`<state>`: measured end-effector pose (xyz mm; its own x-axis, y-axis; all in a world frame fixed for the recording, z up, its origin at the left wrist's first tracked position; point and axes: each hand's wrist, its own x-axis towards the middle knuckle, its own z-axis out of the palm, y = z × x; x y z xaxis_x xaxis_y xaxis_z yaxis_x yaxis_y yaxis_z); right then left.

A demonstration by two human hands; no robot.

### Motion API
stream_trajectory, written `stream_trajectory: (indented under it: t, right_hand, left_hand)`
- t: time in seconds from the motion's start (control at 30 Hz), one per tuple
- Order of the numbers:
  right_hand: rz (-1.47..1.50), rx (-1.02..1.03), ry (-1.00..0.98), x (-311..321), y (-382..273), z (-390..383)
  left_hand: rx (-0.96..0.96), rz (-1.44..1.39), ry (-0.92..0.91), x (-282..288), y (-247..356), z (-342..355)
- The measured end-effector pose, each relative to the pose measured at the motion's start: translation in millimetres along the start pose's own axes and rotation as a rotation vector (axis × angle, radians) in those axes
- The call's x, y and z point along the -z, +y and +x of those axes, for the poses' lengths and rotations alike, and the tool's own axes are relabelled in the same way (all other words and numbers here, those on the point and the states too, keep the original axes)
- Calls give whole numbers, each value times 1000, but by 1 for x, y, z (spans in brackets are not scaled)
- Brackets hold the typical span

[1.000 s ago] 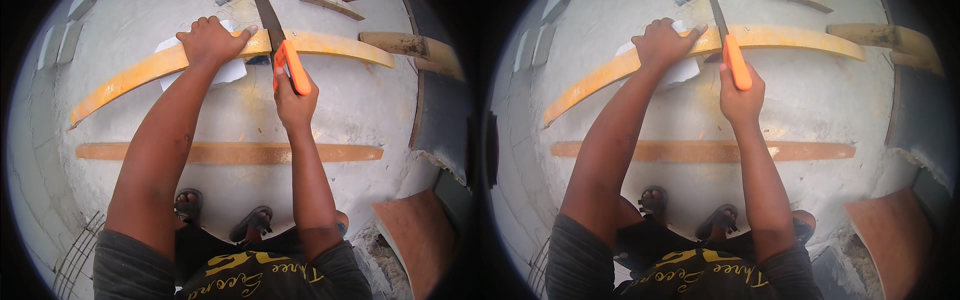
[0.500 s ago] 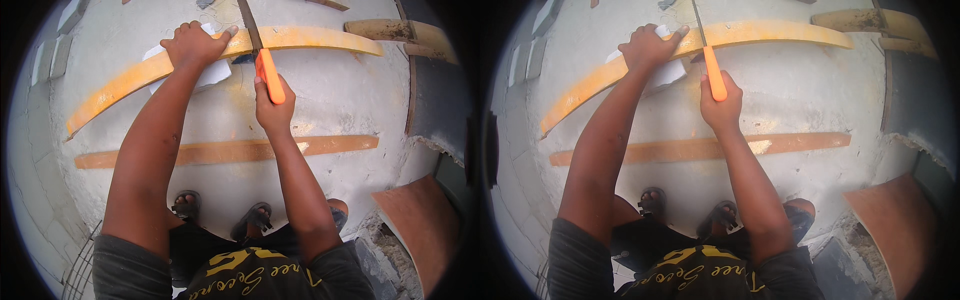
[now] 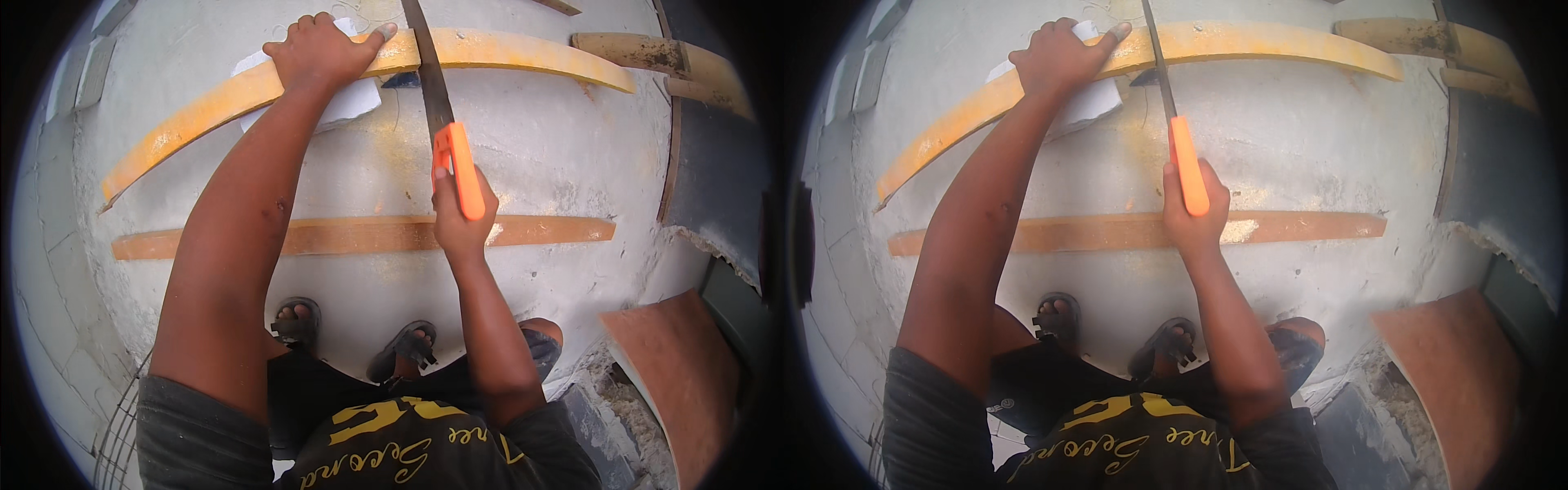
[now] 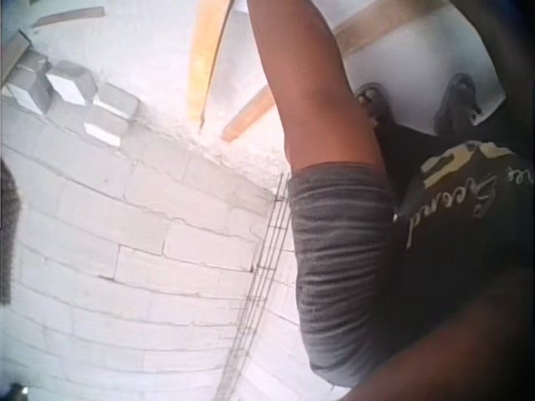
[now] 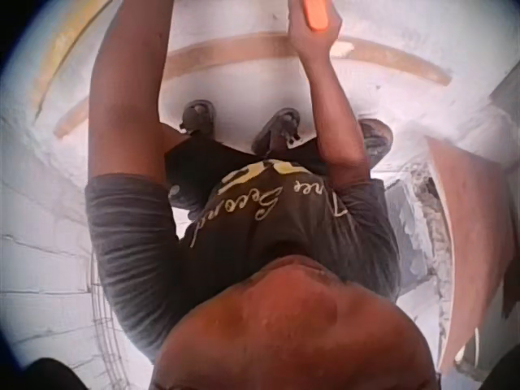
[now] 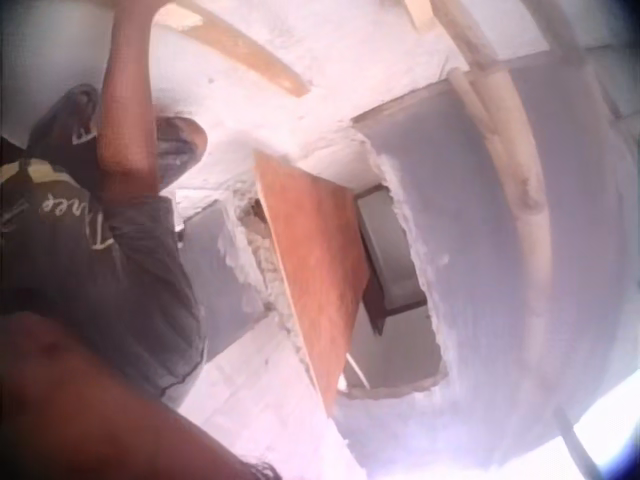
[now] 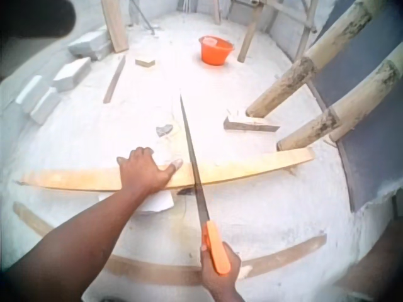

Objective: The person positions a wooden beam on a support block and saws through it using a hand saw, then hands the cut piece up to a worker on a ladder.

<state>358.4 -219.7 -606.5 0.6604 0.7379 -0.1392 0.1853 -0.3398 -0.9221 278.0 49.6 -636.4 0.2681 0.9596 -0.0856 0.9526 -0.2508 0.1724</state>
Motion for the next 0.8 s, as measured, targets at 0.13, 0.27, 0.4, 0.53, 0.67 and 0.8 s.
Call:
stream_trajectory:
  t: [0.13, 0.27, 0.4, 0.53, 0.67, 0.8]
  right_hand:
    - [-264, -103, -63, 64, -8, -114]
    - [-57, 0, 23, 30, -2, -46]
    - [157, -95, -9, -19, -7, 27]
    - [-143, 63, 8, 32, 17, -72]
    - [-121, 24, 10, 39, 11, -82]
    - [50, 4, -4, -25, -20, 47]
  left_hand:
    - [-2, -5, 9, -2, -1, 1]
    - [-3, -15, -18, 2, 4, 5]
    - [49, 38, -114, 11, 5, -2]
    - [11, -20, -7, 10, 3, -3]
    - [31, -59, -94, 8, 3, -1]
    - [52, -10, -89, 9, 5, -1]
